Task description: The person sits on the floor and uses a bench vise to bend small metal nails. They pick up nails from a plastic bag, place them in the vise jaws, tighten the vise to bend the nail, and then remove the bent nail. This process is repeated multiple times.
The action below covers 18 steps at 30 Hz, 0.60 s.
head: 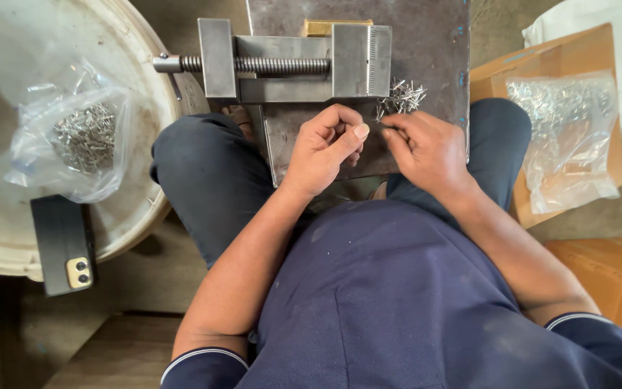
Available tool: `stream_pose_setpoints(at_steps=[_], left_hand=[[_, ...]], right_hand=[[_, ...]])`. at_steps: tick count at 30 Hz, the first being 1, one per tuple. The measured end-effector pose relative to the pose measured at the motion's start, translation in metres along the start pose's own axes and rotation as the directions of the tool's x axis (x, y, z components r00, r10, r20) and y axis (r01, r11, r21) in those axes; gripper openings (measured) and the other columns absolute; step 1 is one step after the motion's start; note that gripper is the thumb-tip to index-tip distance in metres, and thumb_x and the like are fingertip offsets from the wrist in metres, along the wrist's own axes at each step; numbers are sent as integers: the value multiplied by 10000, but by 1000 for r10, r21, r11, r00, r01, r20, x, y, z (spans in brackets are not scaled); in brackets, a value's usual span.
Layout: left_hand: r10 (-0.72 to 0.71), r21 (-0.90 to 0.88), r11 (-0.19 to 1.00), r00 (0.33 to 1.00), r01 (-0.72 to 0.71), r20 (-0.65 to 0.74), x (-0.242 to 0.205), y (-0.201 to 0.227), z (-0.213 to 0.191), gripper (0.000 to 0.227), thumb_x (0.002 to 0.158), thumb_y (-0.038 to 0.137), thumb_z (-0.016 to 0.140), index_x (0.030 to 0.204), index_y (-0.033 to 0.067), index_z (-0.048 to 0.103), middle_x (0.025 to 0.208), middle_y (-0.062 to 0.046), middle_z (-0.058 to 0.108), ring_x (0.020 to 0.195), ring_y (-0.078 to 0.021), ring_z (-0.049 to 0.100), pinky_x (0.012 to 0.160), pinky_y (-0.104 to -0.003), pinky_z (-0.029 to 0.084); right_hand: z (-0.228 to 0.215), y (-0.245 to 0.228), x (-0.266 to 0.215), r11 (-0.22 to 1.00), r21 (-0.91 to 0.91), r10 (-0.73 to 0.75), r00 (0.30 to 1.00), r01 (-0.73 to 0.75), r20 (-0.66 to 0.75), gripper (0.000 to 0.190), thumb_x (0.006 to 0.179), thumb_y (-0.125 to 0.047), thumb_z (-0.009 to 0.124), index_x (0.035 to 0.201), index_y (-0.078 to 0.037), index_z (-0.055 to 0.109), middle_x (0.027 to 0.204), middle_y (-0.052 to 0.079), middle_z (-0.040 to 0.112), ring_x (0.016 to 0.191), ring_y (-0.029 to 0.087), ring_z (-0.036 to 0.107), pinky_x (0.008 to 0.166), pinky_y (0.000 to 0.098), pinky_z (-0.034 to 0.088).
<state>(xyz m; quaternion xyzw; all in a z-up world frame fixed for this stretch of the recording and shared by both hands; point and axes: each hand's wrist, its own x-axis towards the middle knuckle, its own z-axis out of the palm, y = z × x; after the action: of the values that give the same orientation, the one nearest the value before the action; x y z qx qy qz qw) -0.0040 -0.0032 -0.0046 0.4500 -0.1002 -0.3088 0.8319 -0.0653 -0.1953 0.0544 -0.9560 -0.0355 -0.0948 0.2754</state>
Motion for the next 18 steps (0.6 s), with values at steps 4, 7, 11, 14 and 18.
stream_pose_setpoints(at_steps=[4, 7, 11, 14, 18], left_hand=[[21, 43, 999, 999, -22, 36, 1, -1, 3, 171, 1026, 173, 710, 1045, 31, 617, 807, 28, 575, 713, -70, 562, 647, -252, 500], [30, 69, 997, 998, -33, 51, 1, -2, 3, 165, 1034, 168, 701, 1058, 29, 615, 823, 27, 581, 733, -75, 569, 663, -256, 509], [52, 51, 997, 996, -56, 79, 0, -3, 2, 160, 1042, 162, 694, 1069, 30, 608, 843, 23, 586, 745, -84, 578, 677, -260, 513], [20, 52, 998, 998, -23, 66, 0, -4, 2, 155, 1041, 147, 694, 1076, 24, 607, 848, 12, 596, 748, -89, 577, 685, -261, 511], [32, 67, 997, 997, -37, 71, 0, -4, 4, 154, 1041, 148, 694, 1077, 25, 609, 853, 11, 590, 747, -87, 578, 677, -261, 515]], right_hand=[[5, 6, 8, 994, -46, -102, 994, 101, -30, 119, 950, -137, 767, 1050, -76, 749, 900, 95, 711, 758, 287, 687, 645, 381, 527], [5, 10, 8, 989, -83, -122, 993, 120, -10, 69, 951, -128, 746, 1013, -96, 747, 889, 80, 700, 779, 287, 692, 669, 389, 539], [-9, 20, -1, 988, -46, -143, 987, 146, 70, 65, 957, -139, 751, 1011, -102, 761, 855, 75, 672, 743, 284, 672, 644, 383, 523], [-21, 30, -13, 998, 47, -48, 993, 43, 107, 92, 951, -138, 756, 1032, -95, 757, 832, 59, 647, 693, 236, 646, 615, 352, 498], [-24, 36, -19, 978, 171, 113, 992, -121, 57, 161, 959, -128, 756, 1107, -67, 746, 826, 39, 622, 629, 162, 596, 589, 305, 468]])
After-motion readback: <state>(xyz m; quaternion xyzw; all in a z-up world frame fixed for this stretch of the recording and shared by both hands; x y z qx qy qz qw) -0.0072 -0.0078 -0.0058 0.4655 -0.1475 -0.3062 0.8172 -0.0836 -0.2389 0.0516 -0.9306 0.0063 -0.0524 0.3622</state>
